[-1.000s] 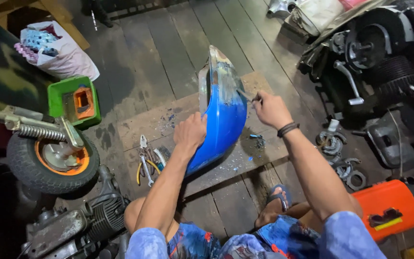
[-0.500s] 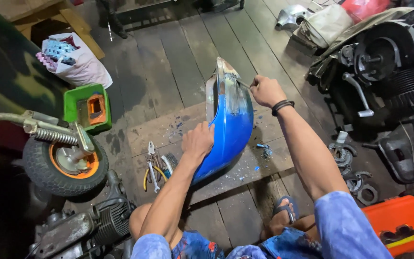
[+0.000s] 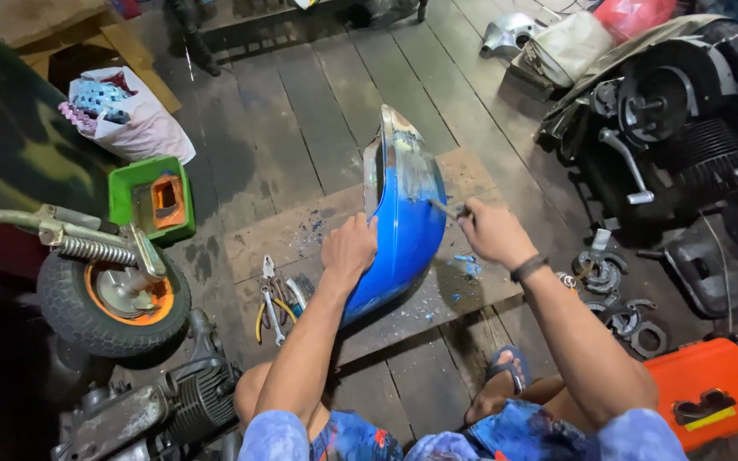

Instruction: Using a blowtorch to heat and a putty knife to scrape material from a motorcycle fuel tank.

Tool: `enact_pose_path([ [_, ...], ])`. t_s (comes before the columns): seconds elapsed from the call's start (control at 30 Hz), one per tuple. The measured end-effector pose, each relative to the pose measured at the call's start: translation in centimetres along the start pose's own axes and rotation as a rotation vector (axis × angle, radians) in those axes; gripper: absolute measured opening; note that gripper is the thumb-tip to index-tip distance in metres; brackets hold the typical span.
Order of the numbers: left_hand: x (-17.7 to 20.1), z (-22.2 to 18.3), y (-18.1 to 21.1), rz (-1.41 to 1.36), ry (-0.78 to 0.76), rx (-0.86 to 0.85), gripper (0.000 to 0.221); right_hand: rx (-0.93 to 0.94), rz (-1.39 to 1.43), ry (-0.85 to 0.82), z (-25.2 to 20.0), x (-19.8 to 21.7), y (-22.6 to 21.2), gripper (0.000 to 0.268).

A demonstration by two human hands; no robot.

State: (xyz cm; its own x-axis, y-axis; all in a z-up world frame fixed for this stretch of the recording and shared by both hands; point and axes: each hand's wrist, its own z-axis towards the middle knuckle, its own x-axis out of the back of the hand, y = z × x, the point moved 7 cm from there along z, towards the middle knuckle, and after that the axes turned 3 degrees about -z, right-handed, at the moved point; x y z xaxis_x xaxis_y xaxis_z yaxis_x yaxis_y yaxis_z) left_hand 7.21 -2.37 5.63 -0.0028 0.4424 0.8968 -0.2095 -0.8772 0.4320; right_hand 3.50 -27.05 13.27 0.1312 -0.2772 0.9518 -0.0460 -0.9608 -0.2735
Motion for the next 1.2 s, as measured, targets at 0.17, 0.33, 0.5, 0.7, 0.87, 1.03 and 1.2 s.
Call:
enact_pose_path([
  [0.17,0.6,-0.4,0.1,-0.014,-0.040,0.003,0.050,-0.031,-0.022,0.037,-3.2,-3.2,-0.8,0.024],
  [0.33,1.4,-0.6,0.8,-0.037,-0.051,-0.011,0.050,-0.022,-0.046,0.111,-1.0,-2.4,-2.6,0.022],
  [0.5,1.2,-0.5,0.4,-0.077,-0.070,0.010,0.054,-0.054,-0.075,0.098,-1.1,-1.9,-3.7,0.022],
  [0.7,1.3,-0.7,0.4,-0.080,-0.114,0.034,0.055,-0.092,0.001,0.077,-2.6,-0.7,-4.9,0.022],
  [0.87,1.2,-1.0,0.7,-0.058,-0.089,0.017,0.054,-0.090,-0.005,0.146,0.9,-2.4,-2.8,0.026],
  [1.03,1.0,-0.8,0.5,-0.081,-0.125,0.043,0.054,-0.081,-0.091,0.081,-2.2,-2.9,-3.1,0.024],
  [1.2,0.6,-1.3,0.7,-0.080,-0.119,0.045,0.056,-0.062,-0.044,0.230,1.8,-3.2,-2.2,0.020],
])
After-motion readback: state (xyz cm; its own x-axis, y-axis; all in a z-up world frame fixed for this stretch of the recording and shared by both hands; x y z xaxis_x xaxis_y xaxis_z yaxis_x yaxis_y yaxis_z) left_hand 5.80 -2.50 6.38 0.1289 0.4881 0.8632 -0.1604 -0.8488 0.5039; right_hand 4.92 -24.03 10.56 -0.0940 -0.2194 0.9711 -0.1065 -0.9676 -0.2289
